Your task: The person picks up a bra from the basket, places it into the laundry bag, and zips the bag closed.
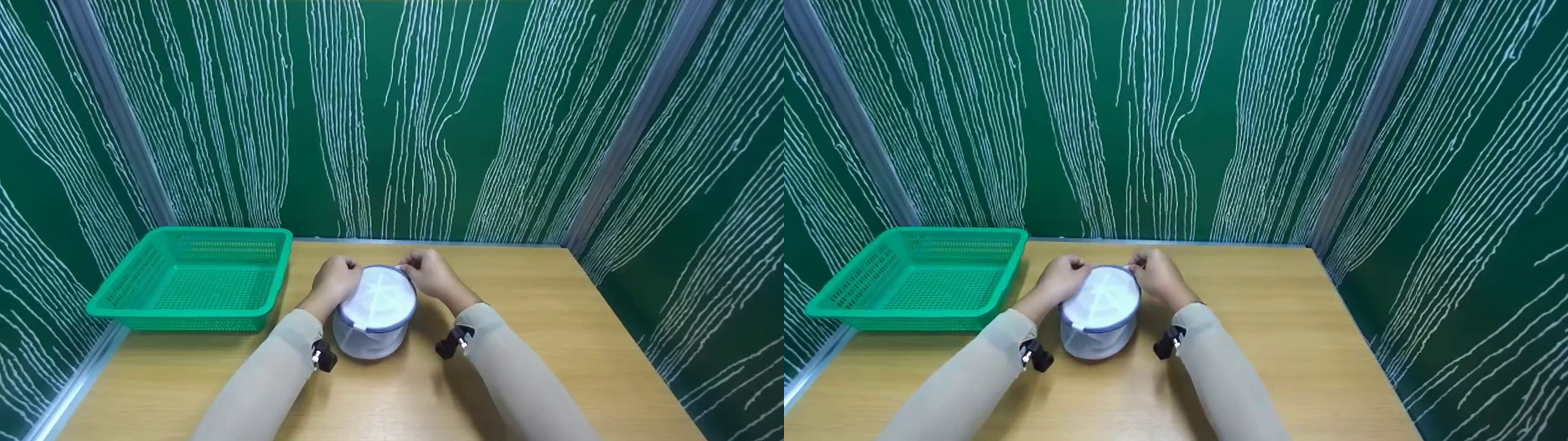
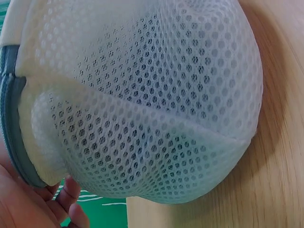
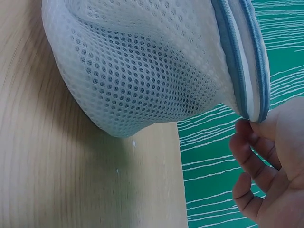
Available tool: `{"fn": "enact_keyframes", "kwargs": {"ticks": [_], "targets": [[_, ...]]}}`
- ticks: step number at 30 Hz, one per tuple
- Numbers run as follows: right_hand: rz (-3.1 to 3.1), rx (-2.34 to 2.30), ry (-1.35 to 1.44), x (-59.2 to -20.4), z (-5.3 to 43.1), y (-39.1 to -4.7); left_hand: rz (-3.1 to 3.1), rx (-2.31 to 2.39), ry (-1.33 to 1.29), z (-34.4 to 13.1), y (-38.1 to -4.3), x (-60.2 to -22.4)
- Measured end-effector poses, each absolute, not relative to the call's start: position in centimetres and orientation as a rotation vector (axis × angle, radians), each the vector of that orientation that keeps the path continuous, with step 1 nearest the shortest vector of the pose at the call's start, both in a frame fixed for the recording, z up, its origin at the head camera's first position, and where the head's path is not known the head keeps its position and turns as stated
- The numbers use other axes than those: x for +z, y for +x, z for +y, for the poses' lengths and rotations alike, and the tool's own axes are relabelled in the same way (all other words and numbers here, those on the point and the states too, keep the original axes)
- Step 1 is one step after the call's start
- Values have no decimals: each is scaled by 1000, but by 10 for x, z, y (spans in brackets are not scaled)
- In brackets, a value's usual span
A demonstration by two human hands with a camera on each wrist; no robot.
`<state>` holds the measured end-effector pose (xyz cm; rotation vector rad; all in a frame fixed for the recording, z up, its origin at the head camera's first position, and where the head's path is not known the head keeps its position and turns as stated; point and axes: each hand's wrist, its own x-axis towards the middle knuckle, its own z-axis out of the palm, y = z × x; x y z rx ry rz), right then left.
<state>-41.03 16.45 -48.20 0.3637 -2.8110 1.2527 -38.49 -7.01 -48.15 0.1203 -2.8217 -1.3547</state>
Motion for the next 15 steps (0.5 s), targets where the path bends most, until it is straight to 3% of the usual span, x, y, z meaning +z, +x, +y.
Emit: {"fn": "enact_keyframes", "kwargs": {"ticks": [15], "targets": [[-2794, 1251, 402, -480, 162, -412, -2847, -1164, -287, -53, -388, -475]]}}
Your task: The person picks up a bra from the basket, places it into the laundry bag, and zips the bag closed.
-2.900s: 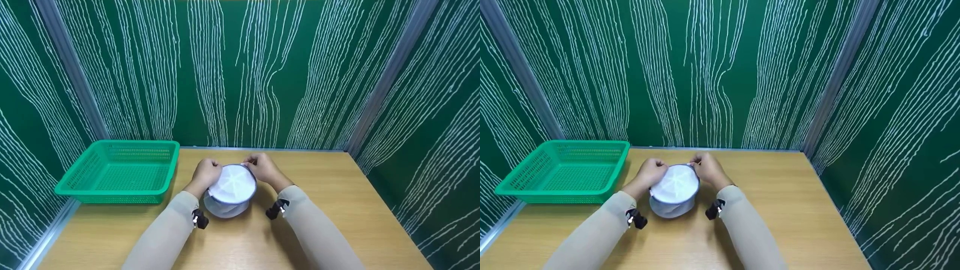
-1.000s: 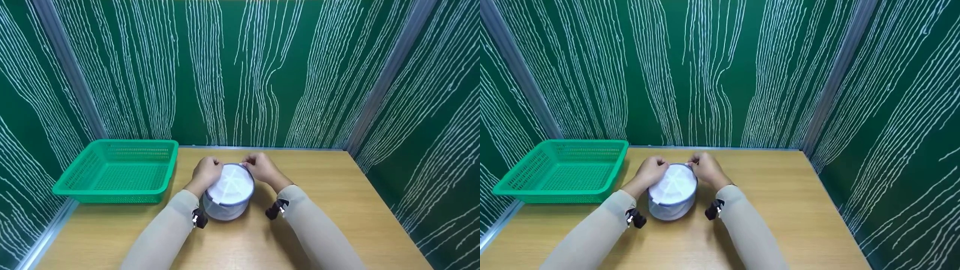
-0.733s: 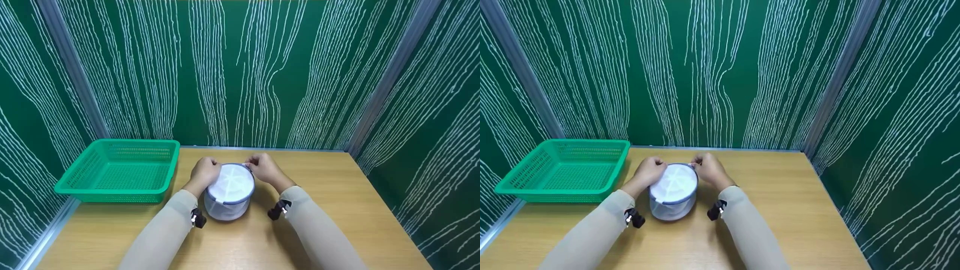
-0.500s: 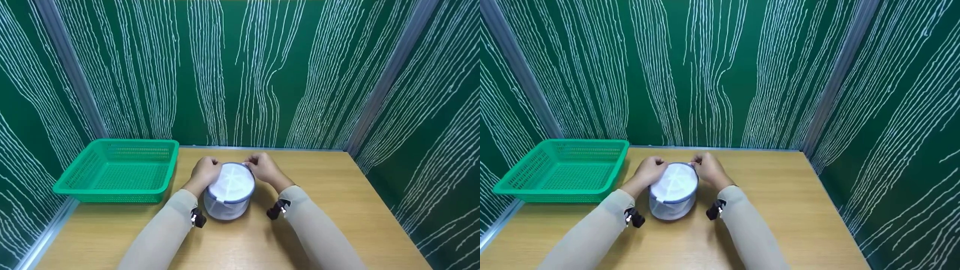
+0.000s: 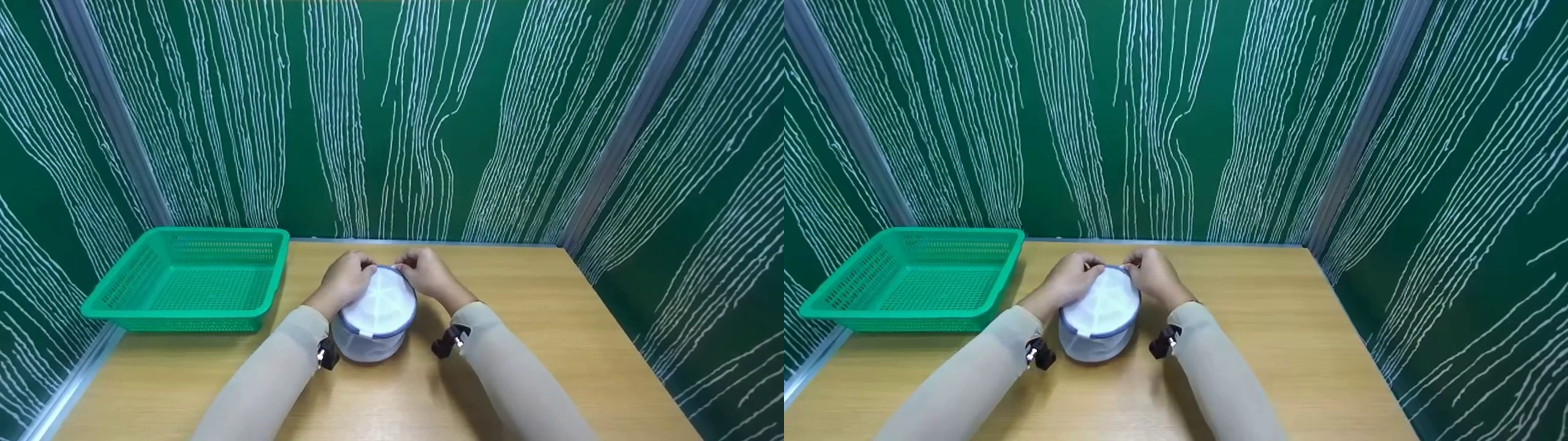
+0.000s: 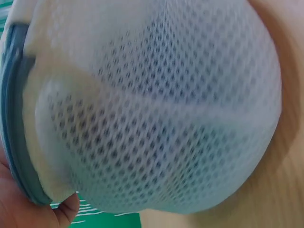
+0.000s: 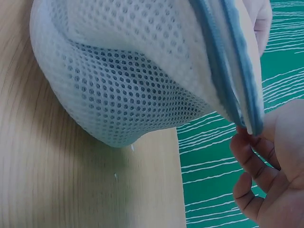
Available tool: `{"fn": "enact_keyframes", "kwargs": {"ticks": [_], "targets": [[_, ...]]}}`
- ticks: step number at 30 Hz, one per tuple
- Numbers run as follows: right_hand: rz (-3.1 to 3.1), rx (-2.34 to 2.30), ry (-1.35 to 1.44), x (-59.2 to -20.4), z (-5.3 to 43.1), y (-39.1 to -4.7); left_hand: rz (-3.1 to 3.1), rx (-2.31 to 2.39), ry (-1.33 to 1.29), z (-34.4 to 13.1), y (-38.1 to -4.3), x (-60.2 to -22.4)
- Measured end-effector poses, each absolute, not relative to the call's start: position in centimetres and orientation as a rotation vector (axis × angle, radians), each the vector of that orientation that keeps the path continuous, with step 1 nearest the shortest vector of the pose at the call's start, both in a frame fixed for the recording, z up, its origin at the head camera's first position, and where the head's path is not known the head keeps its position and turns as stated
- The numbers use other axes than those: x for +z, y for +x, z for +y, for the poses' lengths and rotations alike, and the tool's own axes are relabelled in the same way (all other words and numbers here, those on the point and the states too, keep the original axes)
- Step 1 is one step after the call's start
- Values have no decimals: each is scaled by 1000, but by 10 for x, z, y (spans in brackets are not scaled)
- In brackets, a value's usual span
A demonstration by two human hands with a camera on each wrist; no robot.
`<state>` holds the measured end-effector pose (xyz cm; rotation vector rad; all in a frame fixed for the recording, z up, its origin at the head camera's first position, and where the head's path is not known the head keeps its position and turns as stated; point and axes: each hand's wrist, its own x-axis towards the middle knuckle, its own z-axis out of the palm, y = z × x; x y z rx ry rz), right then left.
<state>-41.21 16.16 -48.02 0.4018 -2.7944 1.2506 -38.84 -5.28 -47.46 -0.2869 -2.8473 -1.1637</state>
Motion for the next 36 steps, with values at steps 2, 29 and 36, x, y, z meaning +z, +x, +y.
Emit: {"fn": "enact_keyframes", "kwargs": {"ticks": [2, 29, 36], "targets": [[-2804, 1251, 401, -479, 161, -412, -2849, -1137, -324, -52, -390, -474], [-2840, 1166, 498, -481, 163, -411, -2860, -1303, -82, -69, -389, -482], [-2787, 1168, 510, -478, 172, -412, -2842, -1370, -21, -72, -387, -479]]}}
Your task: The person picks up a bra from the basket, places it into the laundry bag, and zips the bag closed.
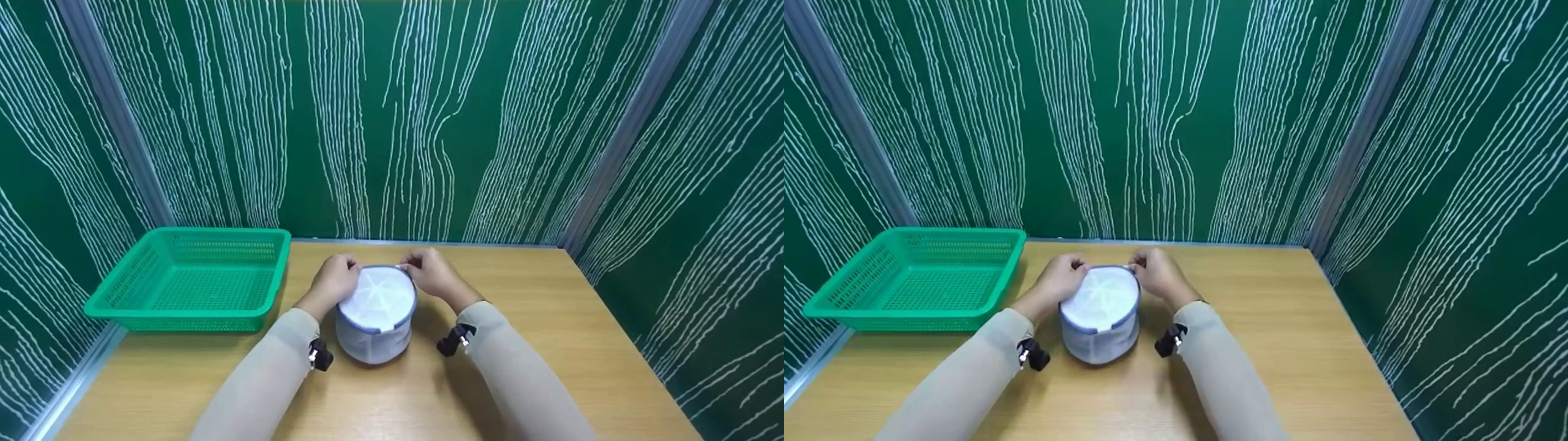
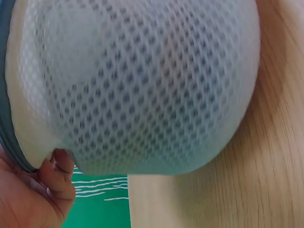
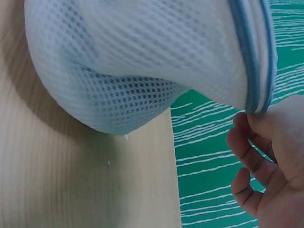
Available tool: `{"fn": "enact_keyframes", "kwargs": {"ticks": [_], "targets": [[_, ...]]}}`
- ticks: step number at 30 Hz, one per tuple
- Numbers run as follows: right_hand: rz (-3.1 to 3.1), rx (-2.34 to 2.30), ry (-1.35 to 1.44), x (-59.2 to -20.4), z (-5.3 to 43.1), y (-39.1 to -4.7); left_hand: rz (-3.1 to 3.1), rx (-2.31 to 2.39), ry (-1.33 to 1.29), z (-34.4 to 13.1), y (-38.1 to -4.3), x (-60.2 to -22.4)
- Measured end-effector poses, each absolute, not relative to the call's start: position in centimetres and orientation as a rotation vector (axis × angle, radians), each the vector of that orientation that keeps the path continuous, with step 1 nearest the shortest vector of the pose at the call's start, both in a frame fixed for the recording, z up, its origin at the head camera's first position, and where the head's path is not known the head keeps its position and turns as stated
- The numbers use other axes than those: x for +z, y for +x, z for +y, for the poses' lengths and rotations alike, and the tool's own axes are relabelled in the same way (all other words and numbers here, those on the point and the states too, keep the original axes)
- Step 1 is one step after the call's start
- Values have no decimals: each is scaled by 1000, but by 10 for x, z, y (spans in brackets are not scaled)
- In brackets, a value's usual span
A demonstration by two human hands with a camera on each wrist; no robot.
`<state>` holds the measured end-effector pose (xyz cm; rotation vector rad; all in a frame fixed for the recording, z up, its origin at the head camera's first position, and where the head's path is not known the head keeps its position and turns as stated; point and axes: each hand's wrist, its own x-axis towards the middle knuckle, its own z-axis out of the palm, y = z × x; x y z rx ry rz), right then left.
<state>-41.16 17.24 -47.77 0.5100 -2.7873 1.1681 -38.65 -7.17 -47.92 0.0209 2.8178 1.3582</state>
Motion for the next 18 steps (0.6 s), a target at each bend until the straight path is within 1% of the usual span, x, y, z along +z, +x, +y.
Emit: {"fn": "enact_keyframes", "kwargs": {"ticks": [8, 18], "targets": [[-2787, 1182, 492, -476, 177, -412, 2786, 1441, 25, -71, -386, -480], [-2770, 1214, 469, -478, 171, -411, 2869, 1308, 101, -62, -383, -475]]}}
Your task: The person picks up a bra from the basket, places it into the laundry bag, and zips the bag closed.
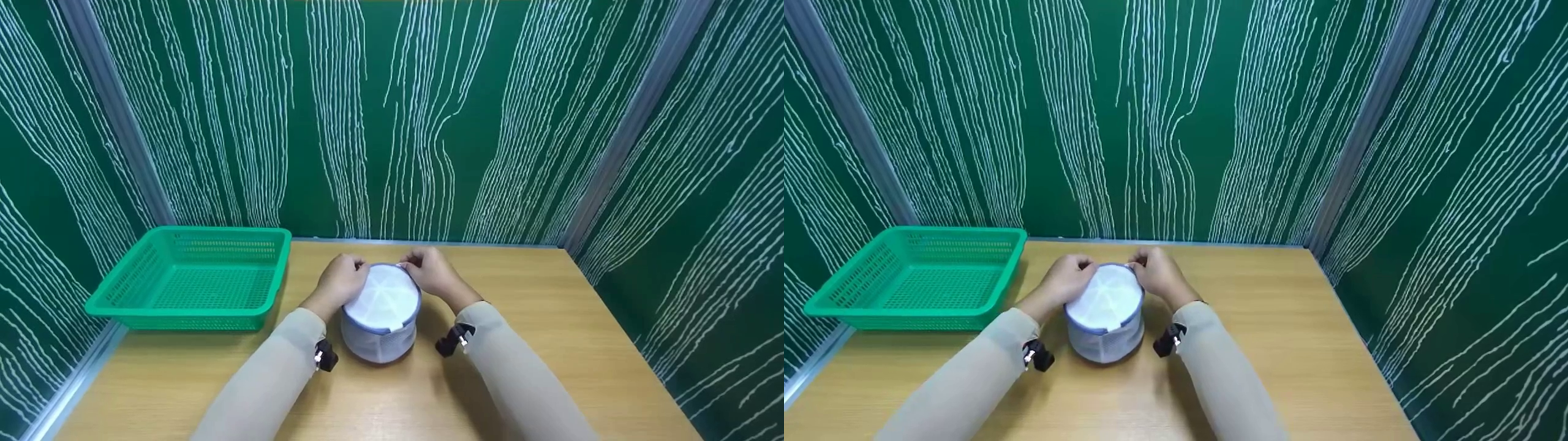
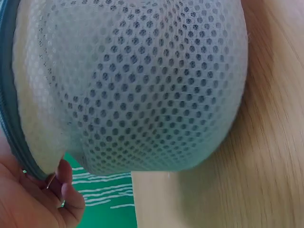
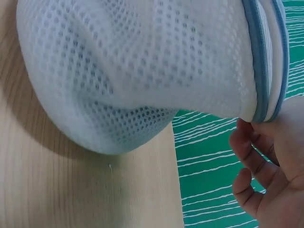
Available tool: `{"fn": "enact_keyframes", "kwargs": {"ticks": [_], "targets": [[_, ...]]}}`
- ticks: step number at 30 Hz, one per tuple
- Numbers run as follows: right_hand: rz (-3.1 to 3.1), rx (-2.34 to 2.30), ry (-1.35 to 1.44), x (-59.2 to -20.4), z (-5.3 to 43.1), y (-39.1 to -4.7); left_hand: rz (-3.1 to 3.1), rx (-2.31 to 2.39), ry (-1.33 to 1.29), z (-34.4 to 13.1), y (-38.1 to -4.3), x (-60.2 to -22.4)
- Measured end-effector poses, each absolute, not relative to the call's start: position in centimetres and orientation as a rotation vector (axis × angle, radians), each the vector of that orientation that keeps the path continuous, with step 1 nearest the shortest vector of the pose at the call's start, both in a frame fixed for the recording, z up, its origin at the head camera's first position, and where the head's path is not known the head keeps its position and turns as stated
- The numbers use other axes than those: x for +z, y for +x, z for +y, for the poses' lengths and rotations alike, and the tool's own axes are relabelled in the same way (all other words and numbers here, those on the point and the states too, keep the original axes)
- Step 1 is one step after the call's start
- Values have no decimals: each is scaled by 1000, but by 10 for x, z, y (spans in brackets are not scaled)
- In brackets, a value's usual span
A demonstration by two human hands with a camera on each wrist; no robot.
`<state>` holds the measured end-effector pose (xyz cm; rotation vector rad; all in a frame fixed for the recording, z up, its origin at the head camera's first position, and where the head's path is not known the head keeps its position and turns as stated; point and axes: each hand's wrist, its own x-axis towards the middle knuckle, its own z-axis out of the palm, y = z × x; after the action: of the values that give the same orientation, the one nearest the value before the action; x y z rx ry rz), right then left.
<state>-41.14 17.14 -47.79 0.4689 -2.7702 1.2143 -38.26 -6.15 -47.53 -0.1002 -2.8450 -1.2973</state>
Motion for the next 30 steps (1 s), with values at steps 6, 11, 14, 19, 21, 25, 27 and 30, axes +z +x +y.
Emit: {"fn": "enact_keyframes", "kwargs": {"ticks": [6, 11, 14, 19, 21, 25, 27, 30], "targets": [[-2777, 1236, 468, -477, 167, -409, -2853, -1244, -190, -48, -383, -470], [-2764, 1230, 471, -478, 165, -409, -2842, -1228, -240, -43, -385, -468], [-2743, 1229, 487, -479, 164, -408, -2837, -1222, -267, -43, -386, -468], [-2731, 1249, 508, -482, 162, -409, -2830, -1215, -281, -47, -388, -472], [-2735, 1254, 506, -483, 162, -409, -2828, -1225, -274, -48, -388, -473], [-2757, 1246, 488, -483, 161, -408, -2829, -1248, -240, -50, -387, -472], [-2774, 1239, 474, -483, 161, -407, -2828, -1257, -224, -50, -387, -473], [-2795, 1226, 468, -482, 160, -406, -2830, -1268, -199, -51, -388, -474]]}}
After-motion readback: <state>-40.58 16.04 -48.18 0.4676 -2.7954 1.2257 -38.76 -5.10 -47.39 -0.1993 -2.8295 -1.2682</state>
